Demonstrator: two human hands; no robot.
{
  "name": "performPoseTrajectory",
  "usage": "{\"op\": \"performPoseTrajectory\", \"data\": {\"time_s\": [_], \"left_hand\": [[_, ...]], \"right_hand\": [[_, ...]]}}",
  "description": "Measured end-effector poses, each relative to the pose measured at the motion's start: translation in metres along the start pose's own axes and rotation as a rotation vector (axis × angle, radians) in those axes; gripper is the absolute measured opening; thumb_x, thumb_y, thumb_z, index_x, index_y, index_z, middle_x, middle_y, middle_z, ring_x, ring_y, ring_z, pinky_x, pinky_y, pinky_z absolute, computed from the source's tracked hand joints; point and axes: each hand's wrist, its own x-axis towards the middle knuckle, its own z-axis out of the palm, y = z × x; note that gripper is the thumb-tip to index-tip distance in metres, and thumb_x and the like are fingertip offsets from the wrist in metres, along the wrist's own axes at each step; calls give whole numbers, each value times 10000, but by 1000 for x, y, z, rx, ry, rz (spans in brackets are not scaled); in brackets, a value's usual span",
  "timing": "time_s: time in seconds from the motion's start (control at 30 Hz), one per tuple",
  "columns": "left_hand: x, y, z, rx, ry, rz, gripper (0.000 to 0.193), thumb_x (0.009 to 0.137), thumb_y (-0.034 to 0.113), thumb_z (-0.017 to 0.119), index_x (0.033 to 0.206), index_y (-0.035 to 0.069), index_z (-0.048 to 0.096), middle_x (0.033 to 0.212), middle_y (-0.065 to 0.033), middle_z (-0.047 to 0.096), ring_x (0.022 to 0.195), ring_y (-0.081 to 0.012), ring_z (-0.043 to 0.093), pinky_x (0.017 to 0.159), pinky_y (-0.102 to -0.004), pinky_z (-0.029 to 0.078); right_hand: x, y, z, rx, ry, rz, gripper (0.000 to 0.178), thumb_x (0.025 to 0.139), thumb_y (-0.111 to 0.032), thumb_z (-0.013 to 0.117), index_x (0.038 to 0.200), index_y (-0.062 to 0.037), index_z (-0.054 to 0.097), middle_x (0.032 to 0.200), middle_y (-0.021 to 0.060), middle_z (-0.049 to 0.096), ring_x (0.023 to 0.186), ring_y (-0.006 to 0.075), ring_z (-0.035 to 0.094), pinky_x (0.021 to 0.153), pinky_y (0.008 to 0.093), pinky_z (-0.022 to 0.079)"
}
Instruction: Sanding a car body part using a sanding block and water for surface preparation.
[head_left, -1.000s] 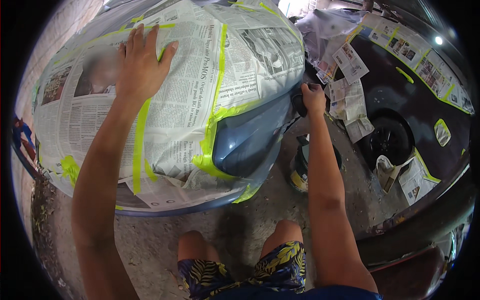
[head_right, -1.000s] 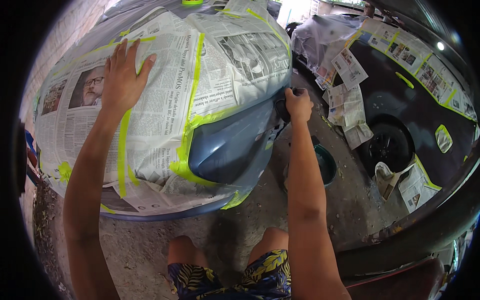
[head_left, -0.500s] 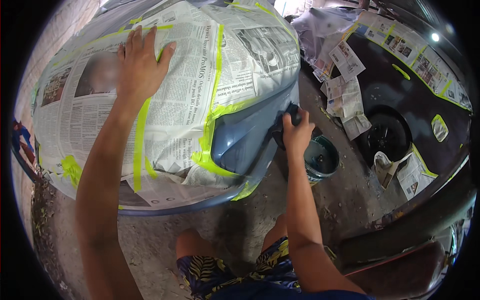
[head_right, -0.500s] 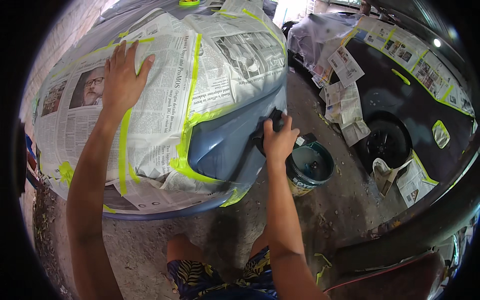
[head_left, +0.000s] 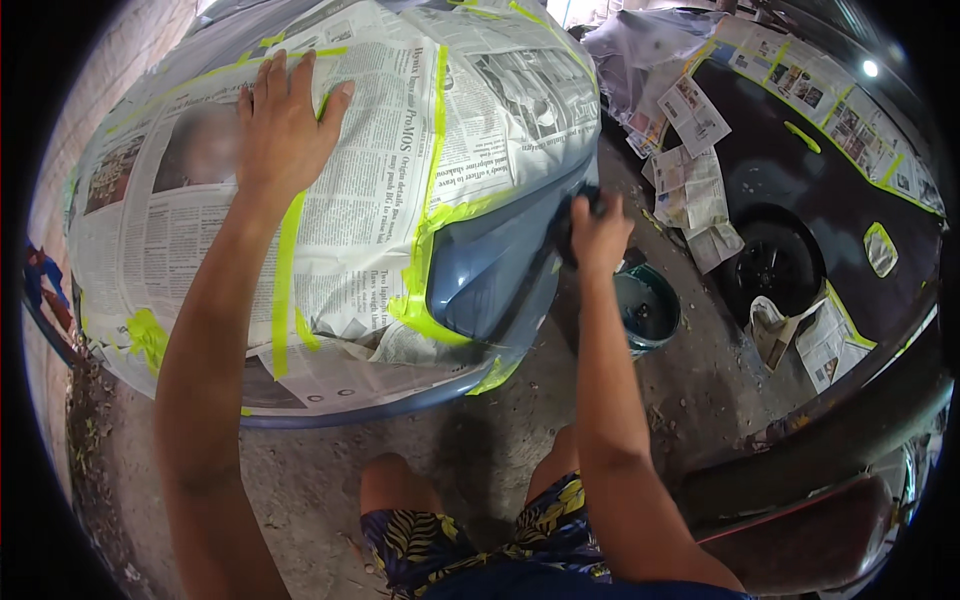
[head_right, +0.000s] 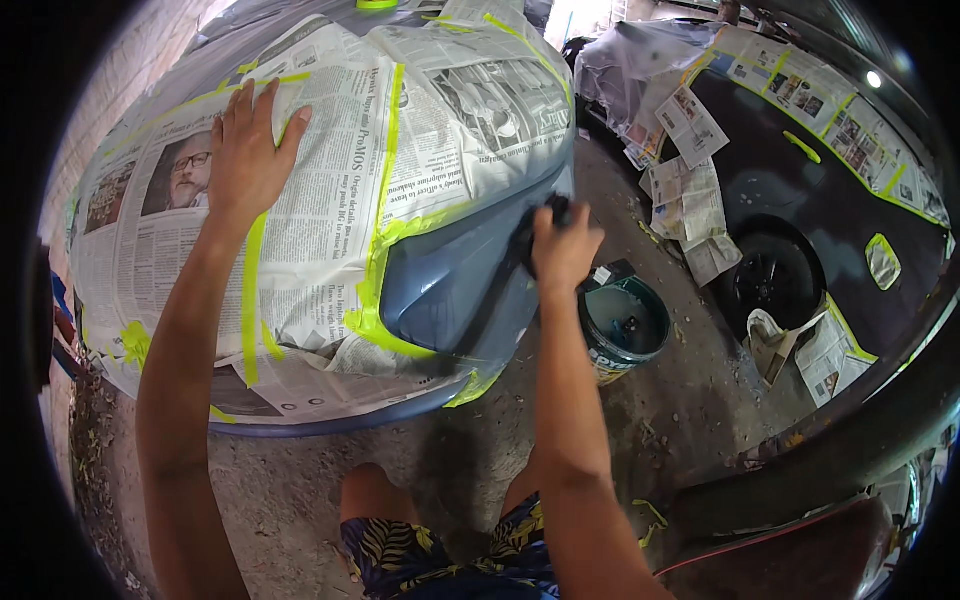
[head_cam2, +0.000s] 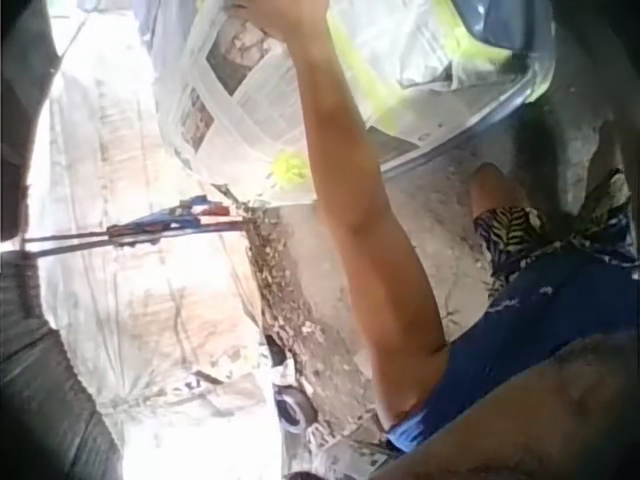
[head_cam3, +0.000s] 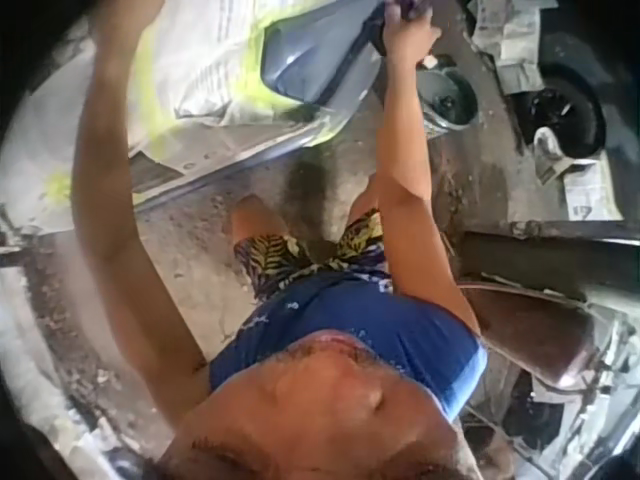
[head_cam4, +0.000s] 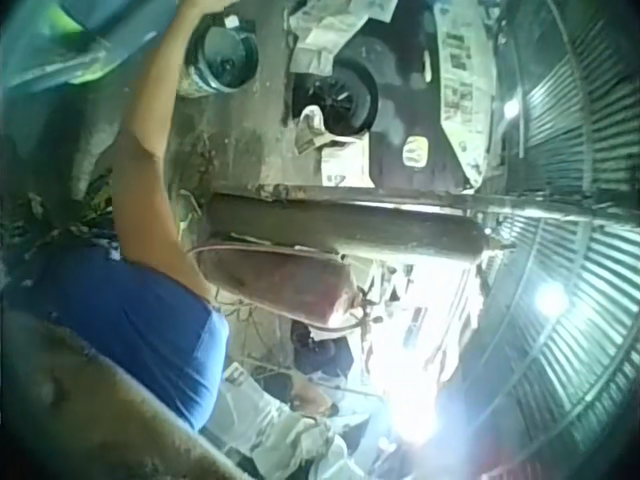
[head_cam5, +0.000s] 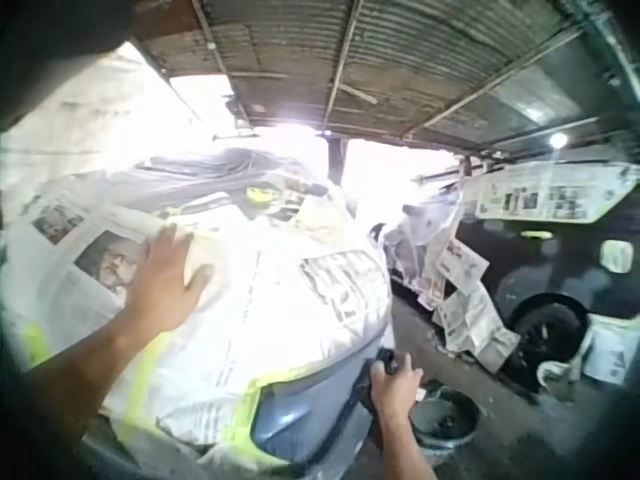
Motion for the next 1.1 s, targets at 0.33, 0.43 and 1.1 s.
{"op": "performPoseTrajectory", "data": {"time_s": [0.33, 0.43, 1.1], "left_hand": [[0, 1, -1, 14, -1, 0, 650, 1002, 514, 519, 1431, 26, 507, 1475, -269, 466, 1401, -397, 426, 1147, -601, 311], [1, 1, -1, 24, -2, -5, 652, 1002, 517, 518, 1433, 29, 506, 1475, -267, 468, 1402, -396, 426, 1147, -601, 312], [1, 2, -2, 25, -13, -1, 651, 1001, 522, 519, 1431, 34, 508, 1485, -250, 463, 1412, -391, 413, 1159, -586, 304]], "right_hand": [[21, -1, 4, 22, -76, 91, 555, 820, -463, 706, 1275, -160, 613, 1188, 332, 589, 1091, 491, 614, 938, 507, 506], [19, -4, 2, 14, -136, 127, 545, 821, -464, 704, 1272, -170, 619, 1194, 327, 586, 1099, 490, 610, 946, 501, 505], [20, -1, 3, 7, -61, 78, 574, 824, -478, 671, 1301, -168, 599, 1173, 340, 598, 1048, 505, 628, 940, 514, 509]]}}
